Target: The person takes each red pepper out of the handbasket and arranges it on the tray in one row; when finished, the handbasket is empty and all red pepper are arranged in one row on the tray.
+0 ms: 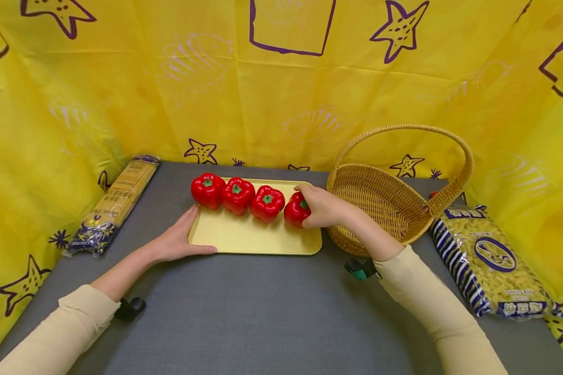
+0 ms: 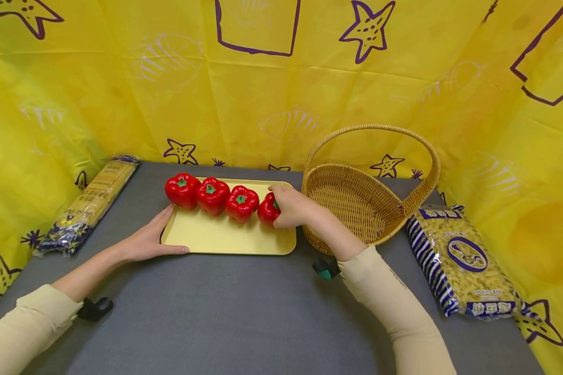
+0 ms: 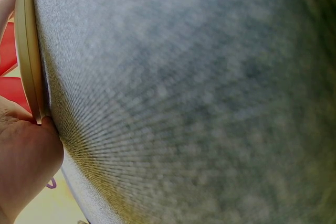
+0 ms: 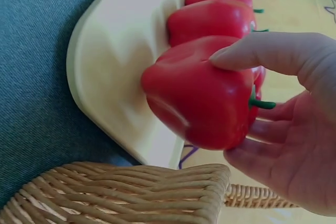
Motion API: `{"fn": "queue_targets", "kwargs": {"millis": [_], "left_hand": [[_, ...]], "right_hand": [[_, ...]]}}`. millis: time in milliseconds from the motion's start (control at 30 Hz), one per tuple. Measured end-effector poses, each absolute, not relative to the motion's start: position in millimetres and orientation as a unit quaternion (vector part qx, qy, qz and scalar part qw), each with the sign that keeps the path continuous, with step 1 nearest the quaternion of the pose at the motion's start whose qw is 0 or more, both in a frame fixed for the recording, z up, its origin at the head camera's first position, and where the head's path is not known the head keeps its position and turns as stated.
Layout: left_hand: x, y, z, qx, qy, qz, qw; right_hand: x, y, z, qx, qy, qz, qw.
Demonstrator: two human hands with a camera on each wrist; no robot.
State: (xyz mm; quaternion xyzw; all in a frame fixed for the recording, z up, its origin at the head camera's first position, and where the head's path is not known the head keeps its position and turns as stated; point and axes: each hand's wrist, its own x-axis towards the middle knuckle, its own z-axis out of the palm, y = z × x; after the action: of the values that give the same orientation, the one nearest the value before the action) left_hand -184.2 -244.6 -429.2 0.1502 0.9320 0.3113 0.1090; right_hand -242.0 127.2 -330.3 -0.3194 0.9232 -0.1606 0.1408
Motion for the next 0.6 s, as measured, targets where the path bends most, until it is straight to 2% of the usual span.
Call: {"fn": "queue_targets", "kwargs": {"millis": [300, 600], "left_hand": [[-185.2, -245.4, -431.1, 0.150, 0.933, 0.308, 0.111], [-185.6, -244.9, -430.3, 0.150, 0.933, 0.308, 0.110]], "right_hand": [[-254.2, 122.1, -329.1, -0.327, 0.918, -0.146, 0.170], [-255.7, 119.5, -332.9, -0.314, 0.923, -0.147, 0.169]]}}
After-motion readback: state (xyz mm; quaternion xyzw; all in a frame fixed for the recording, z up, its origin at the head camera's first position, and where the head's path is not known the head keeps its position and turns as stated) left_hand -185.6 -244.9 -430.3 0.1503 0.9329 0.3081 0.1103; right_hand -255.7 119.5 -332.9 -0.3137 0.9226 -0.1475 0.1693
